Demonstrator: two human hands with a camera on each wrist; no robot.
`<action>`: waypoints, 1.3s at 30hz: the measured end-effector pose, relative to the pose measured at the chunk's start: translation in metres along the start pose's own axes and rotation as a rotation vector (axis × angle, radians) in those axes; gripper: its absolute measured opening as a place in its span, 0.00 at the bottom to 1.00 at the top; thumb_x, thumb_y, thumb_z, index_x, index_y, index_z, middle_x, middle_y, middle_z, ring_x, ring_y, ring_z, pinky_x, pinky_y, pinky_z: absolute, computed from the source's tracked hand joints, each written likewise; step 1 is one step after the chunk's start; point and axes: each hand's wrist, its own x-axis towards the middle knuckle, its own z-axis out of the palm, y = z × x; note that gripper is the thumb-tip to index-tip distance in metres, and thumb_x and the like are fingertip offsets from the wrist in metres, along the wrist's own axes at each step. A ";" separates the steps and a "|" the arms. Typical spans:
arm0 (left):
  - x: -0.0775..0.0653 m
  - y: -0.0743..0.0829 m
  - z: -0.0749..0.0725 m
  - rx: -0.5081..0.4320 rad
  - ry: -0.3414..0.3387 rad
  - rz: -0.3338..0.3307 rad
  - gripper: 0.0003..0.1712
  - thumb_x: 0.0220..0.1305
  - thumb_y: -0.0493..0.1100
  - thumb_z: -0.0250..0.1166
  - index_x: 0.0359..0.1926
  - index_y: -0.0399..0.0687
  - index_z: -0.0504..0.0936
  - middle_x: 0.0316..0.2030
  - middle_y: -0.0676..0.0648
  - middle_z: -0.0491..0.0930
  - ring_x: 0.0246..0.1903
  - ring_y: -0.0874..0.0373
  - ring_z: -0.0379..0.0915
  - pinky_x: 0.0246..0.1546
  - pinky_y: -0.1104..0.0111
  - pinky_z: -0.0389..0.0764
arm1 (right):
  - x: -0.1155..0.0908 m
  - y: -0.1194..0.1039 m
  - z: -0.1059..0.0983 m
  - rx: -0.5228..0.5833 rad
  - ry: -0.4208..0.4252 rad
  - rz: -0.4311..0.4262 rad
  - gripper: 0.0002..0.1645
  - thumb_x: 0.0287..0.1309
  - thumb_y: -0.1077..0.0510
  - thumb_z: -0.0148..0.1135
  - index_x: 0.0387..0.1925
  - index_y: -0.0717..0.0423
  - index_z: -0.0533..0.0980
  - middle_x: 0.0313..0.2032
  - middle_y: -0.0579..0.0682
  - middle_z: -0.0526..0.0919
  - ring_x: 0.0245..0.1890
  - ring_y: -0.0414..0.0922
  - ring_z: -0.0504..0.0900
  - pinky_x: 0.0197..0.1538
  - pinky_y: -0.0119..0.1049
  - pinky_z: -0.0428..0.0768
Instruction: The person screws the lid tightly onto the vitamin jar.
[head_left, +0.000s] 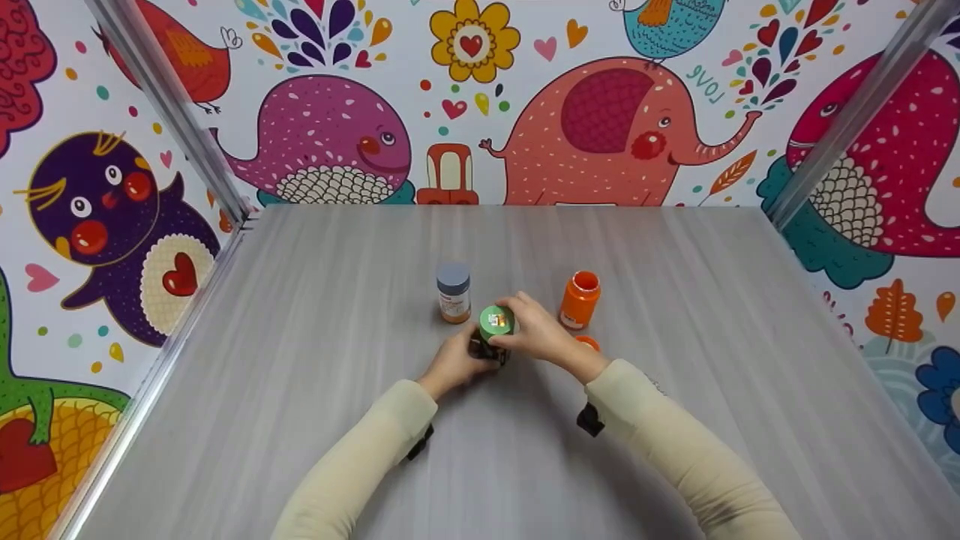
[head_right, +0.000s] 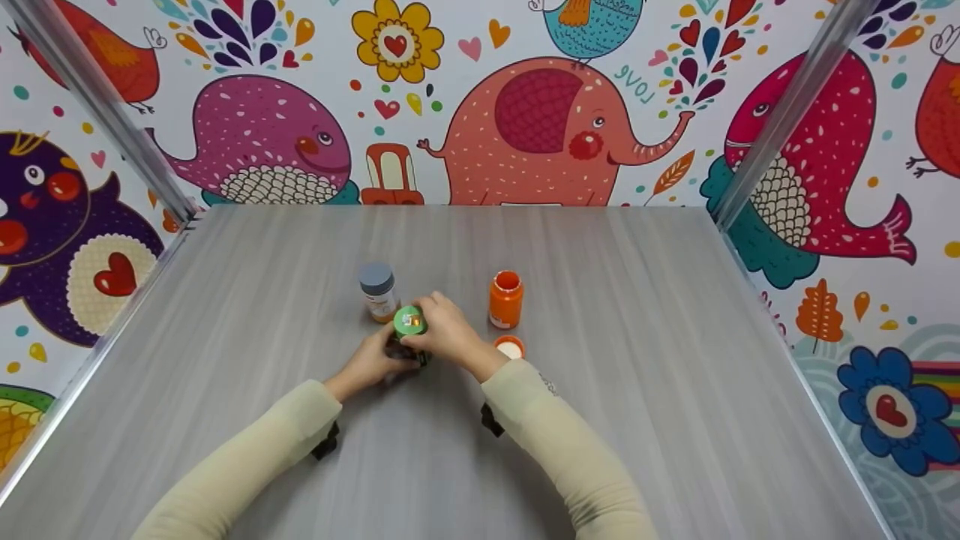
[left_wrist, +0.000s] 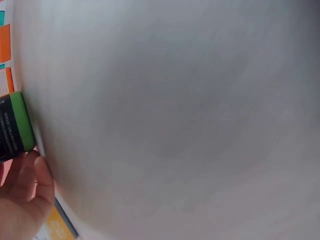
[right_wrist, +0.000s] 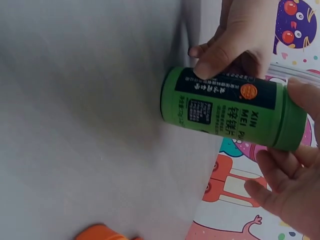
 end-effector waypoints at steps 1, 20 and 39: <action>0.000 0.000 0.000 0.003 -0.002 -0.011 0.32 0.49 0.40 0.70 0.55 0.42 0.68 0.51 0.42 0.74 0.50 0.50 0.72 0.53 0.58 0.71 | 0.000 -0.001 0.001 -0.004 0.014 0.014 0.34 0.46 0.52 0.70 0.53 0.64 0.70 0.43 0.56 0.73 0.43 0.48 0.73 0.50 0.42 0.75; -0.001 0.000 -0.001 -0.001 -0.003 0.015 0.31 0.50 0.39 0.70 0.55 0.41 0.68 0.50 0.42 0.74 0.49 0.50 0.72 0.52 0.58 0.71 | -0.002 0.000 -0.004 0.111 -0.117 -0.002 0.44 0.50 0.57 0.67 0.64 0.66 0.56 0.62 0.62 0.63 0.61 0.55 0.64 0.63 0.49 0.62; 0.001 -0.001 -0.001 0.039 0.004 0.038 0.31 0.49 0.41 0.71 0.53 0.42 0.69 0.50 0.42 0.75 0.48 0.50 0.73 0.51 0.58 0.72 | 0.001 0.008 -0.008 0.057 -0.139 -0.161 0.35 0.54 0.59 0.63 0.61 0.66 0.63 0.54 0.60 0.69 0.52 0.52 0.70 0.56 0.47 0.70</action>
